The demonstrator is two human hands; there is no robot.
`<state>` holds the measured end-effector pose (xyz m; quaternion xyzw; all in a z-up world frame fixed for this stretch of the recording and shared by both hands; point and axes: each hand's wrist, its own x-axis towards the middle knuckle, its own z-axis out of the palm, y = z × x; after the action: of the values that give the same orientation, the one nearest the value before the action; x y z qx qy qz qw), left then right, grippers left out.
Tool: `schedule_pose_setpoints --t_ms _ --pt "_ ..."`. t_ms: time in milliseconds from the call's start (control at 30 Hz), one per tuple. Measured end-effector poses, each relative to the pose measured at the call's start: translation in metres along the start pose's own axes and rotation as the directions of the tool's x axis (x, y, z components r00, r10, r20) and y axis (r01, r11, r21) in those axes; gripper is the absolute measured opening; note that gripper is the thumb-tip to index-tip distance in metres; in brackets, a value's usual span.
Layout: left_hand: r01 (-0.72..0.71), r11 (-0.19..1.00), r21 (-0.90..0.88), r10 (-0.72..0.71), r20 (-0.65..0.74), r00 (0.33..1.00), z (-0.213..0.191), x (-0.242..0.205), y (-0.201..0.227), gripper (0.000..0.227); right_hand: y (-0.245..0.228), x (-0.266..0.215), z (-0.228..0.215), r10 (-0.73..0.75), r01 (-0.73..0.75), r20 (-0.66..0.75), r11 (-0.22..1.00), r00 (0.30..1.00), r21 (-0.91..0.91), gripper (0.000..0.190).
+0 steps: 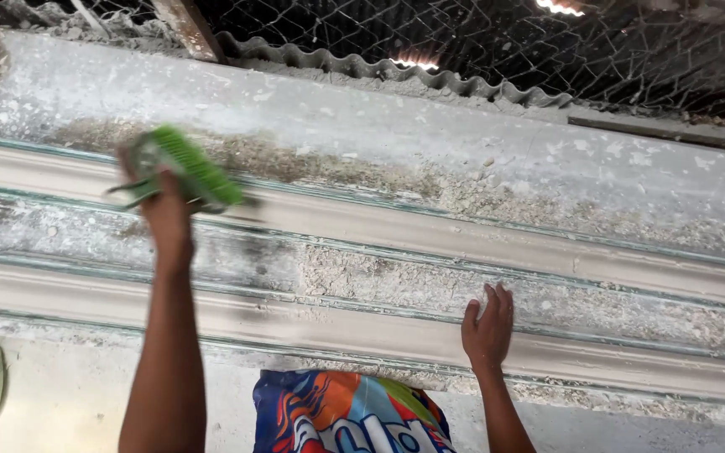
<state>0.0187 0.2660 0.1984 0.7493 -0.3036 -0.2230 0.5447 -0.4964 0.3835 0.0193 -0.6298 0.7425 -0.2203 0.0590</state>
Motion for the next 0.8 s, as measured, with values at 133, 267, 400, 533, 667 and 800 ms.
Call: schedule_pose_setpoints --t_ms 133,267,400,533,667,800 --pt "-0.143 0.989 -0.027 0.123 -0.369 0.921 -0.082 0.017 -0.070 0.056 0.000 0.003 -0.001 -0.016 0.017 0.026 0.999 1.000 -0.032 0.043" --pt "-0.159 0.983 0.097 0.183 -0.337 0.923 -0.053 -0.044 -0.054 0.063 -0.003 0.003 0.000 -0.013 0.016 0.051 0.998 0.999 -0.057 0.042" --pt "0.108 0.985 -0.137 -0.108 0.013 0.994 0.042 -0.166 -0.133 0.042 -0.004 0.004 0.000 0.002 0.003 0.065 0.997 0.998 -0.082 0.042" --pt "0.052 0.948 -0.315 0.091 0.424 0.901 0.102 -0.236 -0.069 0.077 -0.010 0.004 -0.008 -0.020 0.023 0.070 0.999 0.997 -0.048 0.042" --pt "0.173 0.924 -0.341 0.059 0.575 0.816 0.094 -0.227 -0.026 0.074 -0.009 0.003 -0.012 0.000 -0.001 0.087 1.000 0.996 0.016 0.041" --pt "0.101 0.992 -0.073 -0.061 0.425 0.903 0.040 -0.148 0.013 0.083 -0.005 0.001 -0.012 -0.010 0.007 0.079 0.999 0.997 0.047 0.039"
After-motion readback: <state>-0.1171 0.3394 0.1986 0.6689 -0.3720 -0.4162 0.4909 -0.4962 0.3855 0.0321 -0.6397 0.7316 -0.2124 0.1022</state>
